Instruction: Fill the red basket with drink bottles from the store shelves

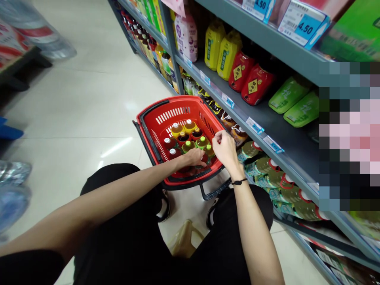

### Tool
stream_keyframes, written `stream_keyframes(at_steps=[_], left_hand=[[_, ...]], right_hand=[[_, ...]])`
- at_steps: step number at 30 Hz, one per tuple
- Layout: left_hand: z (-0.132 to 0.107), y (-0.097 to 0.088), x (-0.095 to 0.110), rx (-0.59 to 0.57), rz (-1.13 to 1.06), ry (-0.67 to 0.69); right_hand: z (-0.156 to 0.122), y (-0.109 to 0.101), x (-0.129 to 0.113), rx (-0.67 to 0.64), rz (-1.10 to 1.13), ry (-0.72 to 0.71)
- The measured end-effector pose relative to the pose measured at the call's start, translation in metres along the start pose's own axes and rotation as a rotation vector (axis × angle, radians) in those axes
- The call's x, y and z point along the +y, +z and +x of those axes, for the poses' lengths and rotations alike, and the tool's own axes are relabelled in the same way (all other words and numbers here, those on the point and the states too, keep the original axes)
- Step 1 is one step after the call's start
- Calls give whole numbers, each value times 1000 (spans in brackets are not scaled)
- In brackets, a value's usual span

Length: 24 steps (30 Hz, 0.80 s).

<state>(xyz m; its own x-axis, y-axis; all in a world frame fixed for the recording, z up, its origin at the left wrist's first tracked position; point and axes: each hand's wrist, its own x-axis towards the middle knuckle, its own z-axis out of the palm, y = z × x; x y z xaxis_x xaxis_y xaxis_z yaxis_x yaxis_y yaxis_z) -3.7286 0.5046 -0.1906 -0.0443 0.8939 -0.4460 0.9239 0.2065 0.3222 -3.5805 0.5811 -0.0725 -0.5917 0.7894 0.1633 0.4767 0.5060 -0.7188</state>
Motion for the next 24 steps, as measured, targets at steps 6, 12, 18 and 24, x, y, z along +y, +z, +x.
stream_keyframes(at_steps=[6,12,18,24], left_hand=[[8,15,5,-17,44,-37],[3,10,16,-36,126,13],[-10,-2,20,23,220,69],[-27,-8,29,71,211,95]], right_hand=[[-2,-1,1,-36,-113,6],[-6,-10,-1,-80,-155,19],[-6,-21,-1,-55,-172,36],[-7,-87,7,111,-140,77]])
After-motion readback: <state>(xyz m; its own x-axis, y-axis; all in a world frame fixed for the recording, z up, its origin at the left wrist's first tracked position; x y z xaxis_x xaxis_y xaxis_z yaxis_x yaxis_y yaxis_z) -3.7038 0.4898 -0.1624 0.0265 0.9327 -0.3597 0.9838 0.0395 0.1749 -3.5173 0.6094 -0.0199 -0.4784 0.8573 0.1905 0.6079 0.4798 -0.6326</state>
